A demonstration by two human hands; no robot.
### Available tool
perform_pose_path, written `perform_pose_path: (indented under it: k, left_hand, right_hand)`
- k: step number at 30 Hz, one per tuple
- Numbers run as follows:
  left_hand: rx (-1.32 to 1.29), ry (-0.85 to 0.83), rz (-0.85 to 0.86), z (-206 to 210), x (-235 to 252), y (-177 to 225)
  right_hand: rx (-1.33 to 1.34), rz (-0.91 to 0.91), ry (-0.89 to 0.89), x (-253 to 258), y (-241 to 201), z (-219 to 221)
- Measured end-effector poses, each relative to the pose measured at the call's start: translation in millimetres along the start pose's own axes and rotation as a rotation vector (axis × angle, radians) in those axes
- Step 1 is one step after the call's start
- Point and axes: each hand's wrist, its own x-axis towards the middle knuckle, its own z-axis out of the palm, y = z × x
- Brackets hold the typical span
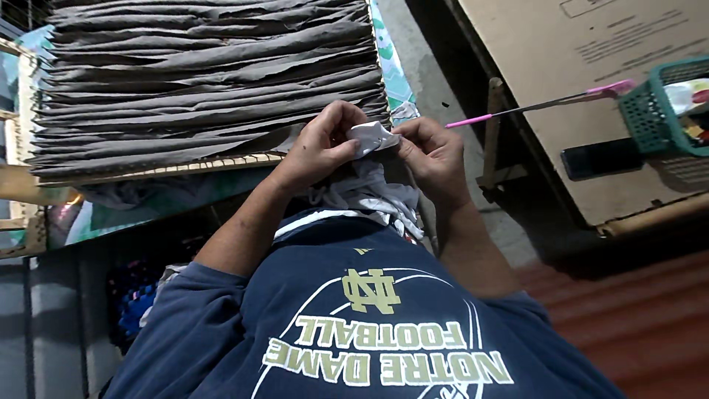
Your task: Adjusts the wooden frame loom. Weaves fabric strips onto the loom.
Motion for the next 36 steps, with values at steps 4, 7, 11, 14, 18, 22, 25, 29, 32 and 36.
perform_pose_path:
  k: [4, 7, 11, 14, 18, 22, 25, 29, 32, 36]
  left_hand:
    - [0.167, 0.109, 0.023, 2, 0, -3]
    - [0.235, 0.15, 0.06, 1, 1, -4]
    - [-0.102, 0.12, -0.001, 3, 5, 2]
    - [-0.391, 0.13, -0.1, 7, 8, 4]
    - [-0.469, 0.205, -0.198, 7, 10, 7]
    - [-0.51, 0.235, -0.246, 5, 10, 9]
    - [-0.566, 0.213, -0.283, 4, 9, 11]
    - [-0.653, 0.154, -0.312, 1, 10, 11]
    - [-0.681, 0.054, -0.327, 0, 10, 9]
    - [-0.608, -0.03, -0.346, 6, 12, 8]
  right_hand:
    - [0.009, 0.004, -0.009, 0, 0, 1]
    - [0.015, 0.0, -0.008, -1, 1, 1]
    - [0.026, 0.012, 0.005, 0, 0, 1]
    - [0.015, 0.0, 0.019, 0, 1, 1]
    - [0.013, -0.011, 0.042, 0, 1, 0]
    - [0.027, -0.031, 0.046, 1, 3, -1]
    - [0.029, -0.051, 0.031, 1, 2, 0]
    - [0.019, -0.119, -0.01, 0, 2, 2]
    - [-0.015, -0.204, -0.05, 0, 2, 4]
    - [-0.124, -0.334, -0.094, 2, -3, 9]
